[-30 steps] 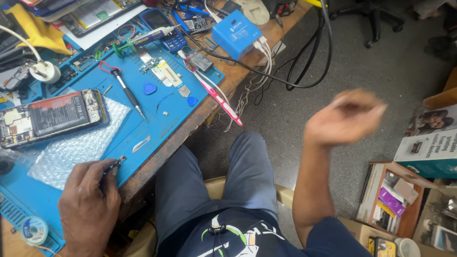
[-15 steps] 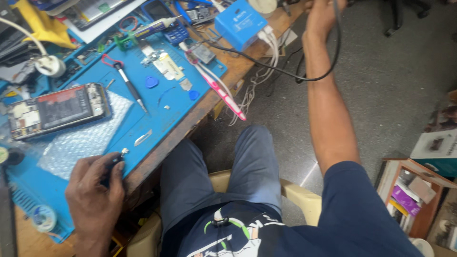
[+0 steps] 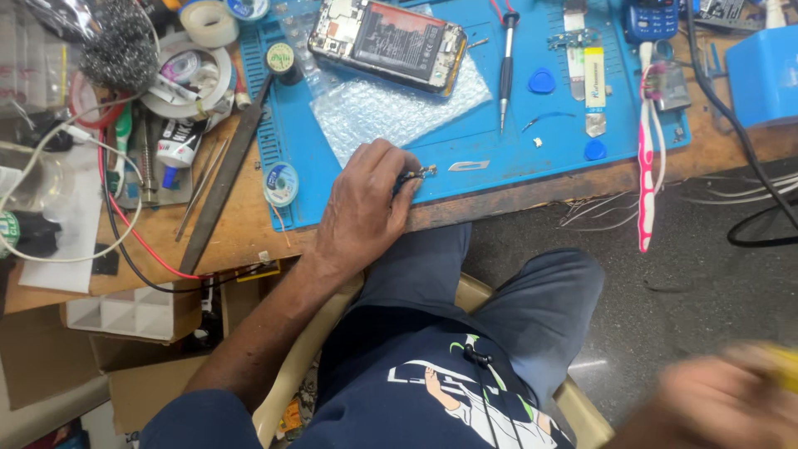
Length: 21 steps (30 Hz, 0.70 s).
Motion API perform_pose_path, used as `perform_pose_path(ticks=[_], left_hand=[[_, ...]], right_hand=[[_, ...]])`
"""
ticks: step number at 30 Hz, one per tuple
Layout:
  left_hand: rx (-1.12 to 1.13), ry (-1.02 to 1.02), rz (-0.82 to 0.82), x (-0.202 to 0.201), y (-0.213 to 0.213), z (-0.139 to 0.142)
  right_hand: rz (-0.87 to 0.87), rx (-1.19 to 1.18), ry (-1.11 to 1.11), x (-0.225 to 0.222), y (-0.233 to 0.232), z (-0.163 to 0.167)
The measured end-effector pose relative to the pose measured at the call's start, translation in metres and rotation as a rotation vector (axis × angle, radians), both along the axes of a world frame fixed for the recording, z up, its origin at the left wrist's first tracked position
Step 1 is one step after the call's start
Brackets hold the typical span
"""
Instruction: The person sits at a repair workbench and uses multimeter test probes to check a power adapter and its cable, repositioning the adapter and probes repeatedly. They then pick up a tube of adhesive with a green cap and hold it over the work mat.
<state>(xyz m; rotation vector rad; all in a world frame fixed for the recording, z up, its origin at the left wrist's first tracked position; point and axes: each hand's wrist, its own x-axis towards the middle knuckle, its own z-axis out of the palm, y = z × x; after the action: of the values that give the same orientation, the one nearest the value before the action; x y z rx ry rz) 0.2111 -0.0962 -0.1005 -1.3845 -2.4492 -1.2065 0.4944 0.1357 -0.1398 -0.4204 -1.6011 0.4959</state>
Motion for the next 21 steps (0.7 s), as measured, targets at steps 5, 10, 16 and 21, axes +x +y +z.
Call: perform_pose_path(ticks=[5,10,16,21], left_hand=[[0.03,-0.003,0.024,0.0,-0.002,-0.002],[0.049,-0.012,0.032,-0.001,-0.003,-0.006],[0.05,-0.028,0.028,-0.003,-0.003,-0.009],[0.03,-0.056,0.029,-0.004,-0.004,-0.01]], right_hand=[[0.5,-0.121,-0.306,-0.04,-0.034,-0.069],[0.632,-0.098,-0.32,-0.103,-0.052,-0.034],[0.676,-0.066,-0.406,-0.127,-0.062,-0.014],[0.688,-0.065,-0.412,-0.126,-0.062,-0.028]])
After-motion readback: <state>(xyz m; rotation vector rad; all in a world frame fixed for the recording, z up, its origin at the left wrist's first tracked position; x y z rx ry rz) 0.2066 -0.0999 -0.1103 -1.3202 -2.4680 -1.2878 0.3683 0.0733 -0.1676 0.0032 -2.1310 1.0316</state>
